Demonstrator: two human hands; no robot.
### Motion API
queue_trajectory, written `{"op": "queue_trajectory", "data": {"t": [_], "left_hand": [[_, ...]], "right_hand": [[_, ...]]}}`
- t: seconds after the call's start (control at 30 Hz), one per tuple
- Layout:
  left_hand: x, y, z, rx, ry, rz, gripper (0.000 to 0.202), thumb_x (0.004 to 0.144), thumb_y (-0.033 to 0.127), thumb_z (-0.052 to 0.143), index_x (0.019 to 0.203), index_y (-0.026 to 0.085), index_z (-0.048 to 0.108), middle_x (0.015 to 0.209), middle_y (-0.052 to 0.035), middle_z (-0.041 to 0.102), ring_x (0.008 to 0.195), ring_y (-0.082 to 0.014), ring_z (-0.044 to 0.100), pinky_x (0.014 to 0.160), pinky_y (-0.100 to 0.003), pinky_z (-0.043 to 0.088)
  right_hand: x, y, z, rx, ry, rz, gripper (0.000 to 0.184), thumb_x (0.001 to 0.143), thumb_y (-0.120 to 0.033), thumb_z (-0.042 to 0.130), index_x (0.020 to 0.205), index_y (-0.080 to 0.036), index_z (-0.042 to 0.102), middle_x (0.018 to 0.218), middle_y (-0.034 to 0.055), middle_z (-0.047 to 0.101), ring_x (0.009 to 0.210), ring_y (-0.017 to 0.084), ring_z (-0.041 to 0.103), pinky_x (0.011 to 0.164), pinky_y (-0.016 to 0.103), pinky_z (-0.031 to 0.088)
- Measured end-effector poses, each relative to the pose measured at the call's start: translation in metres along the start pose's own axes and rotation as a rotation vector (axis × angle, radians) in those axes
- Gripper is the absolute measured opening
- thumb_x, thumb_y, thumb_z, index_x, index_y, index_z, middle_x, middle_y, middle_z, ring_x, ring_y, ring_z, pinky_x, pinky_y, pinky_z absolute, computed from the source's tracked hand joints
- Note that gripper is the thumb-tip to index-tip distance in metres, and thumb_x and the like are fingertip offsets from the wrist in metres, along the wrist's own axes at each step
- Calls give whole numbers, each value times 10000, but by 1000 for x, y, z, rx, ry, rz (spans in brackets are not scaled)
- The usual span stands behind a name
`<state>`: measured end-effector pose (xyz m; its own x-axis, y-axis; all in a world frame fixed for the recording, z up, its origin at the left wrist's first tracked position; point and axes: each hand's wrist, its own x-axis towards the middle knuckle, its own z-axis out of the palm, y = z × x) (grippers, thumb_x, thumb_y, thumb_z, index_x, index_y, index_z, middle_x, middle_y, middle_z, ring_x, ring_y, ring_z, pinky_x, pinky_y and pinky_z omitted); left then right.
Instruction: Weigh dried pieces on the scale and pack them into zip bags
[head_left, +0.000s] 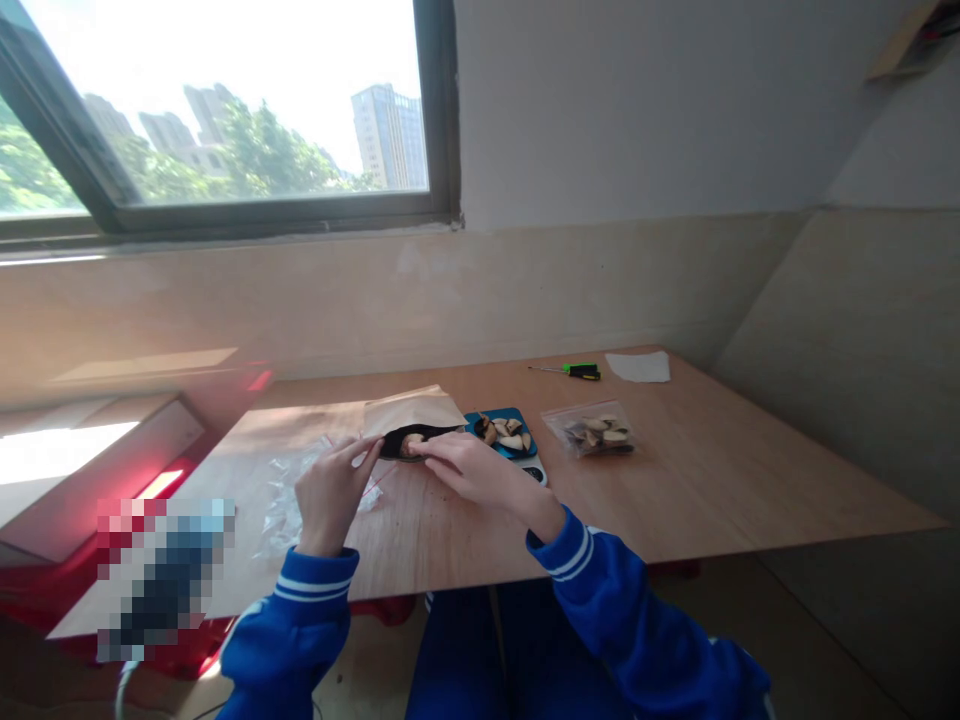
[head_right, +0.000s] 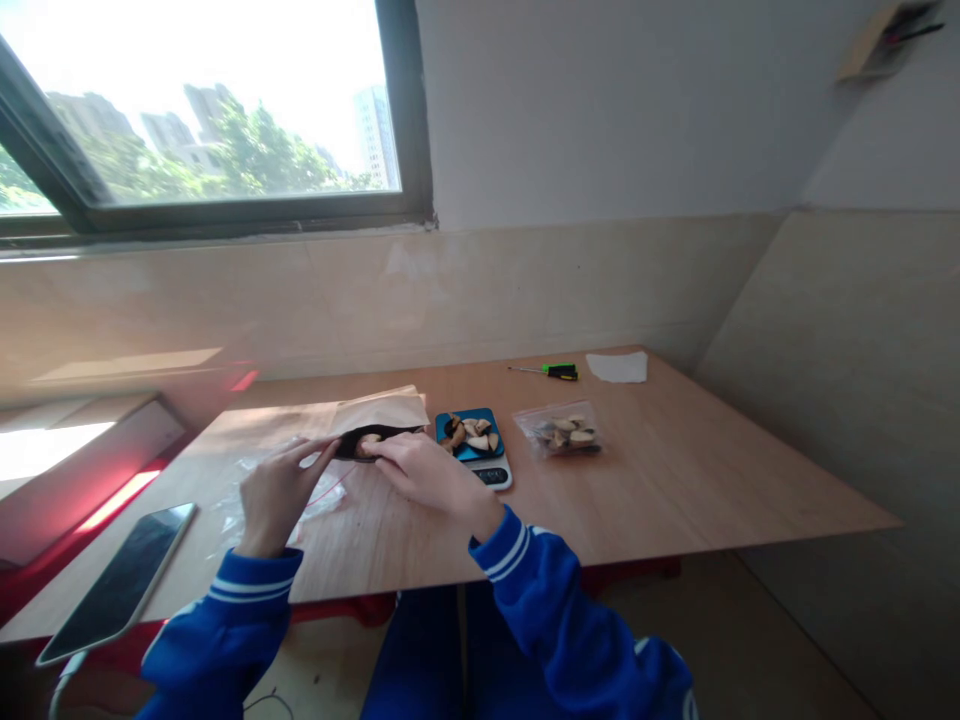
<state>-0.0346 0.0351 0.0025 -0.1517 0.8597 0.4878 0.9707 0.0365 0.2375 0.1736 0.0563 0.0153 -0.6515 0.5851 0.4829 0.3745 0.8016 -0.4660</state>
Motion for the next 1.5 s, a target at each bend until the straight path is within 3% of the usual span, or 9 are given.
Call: {"op": "queue_trajectory", "data": {"t": [0.13,0.23,0.33,0.47,0.73,0.97,1.23,1.37,1.5], "left_hand": [[6,-10,1,43,-28,-73,337,892,477,472,1025,297,723,956,-39,742,828,-237,666,545,-268,304],[10,-22,6,64,-56,-114,365,885,496,459,1034,293,723,972,-66,740,835,-266,664,561,-286,325],[9,-31,13,63,-74,-134,379,882,500,453,1043,289,723,998,-83,735,832,-276,663,578,-301,355],[5,-33,18,46,-95,-130,365,883,479,458,1054,290,719,1042,-81,726,851,-280,661,612,-316,390],[3,-31,17,29,-104,-141,346,874,485,481,1048,310,724,1043,-78,725,869,-274,660,610,-305,405],[1,-32,20,52,-117,-122,365,877,499,462,1059,311,716,1029,-73,724,853,-266,657,580,-290,379],[-7,-47,18,69,-344,-44,368,876,467,453,1059,264,699,1103,-83,675,922,-277,640,664,-317,427],[-4,-50,2,14,-251,-77,448,844,497,479,1157,217,633,1125,-118,640,954,-288,618,752,-351,453],[-8,-21,-24,-280,-115,-147,478,819,552,480,1157,242,611,1109,-76,634,809,-225,585,787,-373,460]], "right_hand": [[-27,3,-30,171,86,175,344,951,-243,440,1265,-220,578,1260,42,635,1159,178,587,989,332,454],[-53,23,-40,145,126,384,332,941,-262,444,1224,-223,613,1237,54,650,1138,202,603,963,358,474],[-75,49,-31,78,97,469,323,923,-224,450,1182,-194,640,1213,88,660,1133,227,607,967,391,472],[-89,74,-5,-71,68,432,346,908,-144,424,1192,-155,623,1195,128,656,1125,228,603,996,408,450],[-84,85,17,-511,19,427,419,885,-73,392,1255,-160,568,1174,166,576,1120,277,517,955,440,439],[-86,72,9,-612,-15,474,467,902,-120,408,1353,-201,500,1122,181,548,1018,319,521,870,469,463],[-93,16,12,-107,58,318,329,925,-168,436,1193,-237,613,1042,89,545,1011,220,543,924,399,465],[-91,-21,22,116,-44,234,296,929,-157,439,1122,-242,647,1025,66,588,1018,192,565,915,326,475],[-80,-43,32,269,31,276,304,938,-194,429,1193,-243,588,1097,66,604,1046,187,567,950,326,457]]}}
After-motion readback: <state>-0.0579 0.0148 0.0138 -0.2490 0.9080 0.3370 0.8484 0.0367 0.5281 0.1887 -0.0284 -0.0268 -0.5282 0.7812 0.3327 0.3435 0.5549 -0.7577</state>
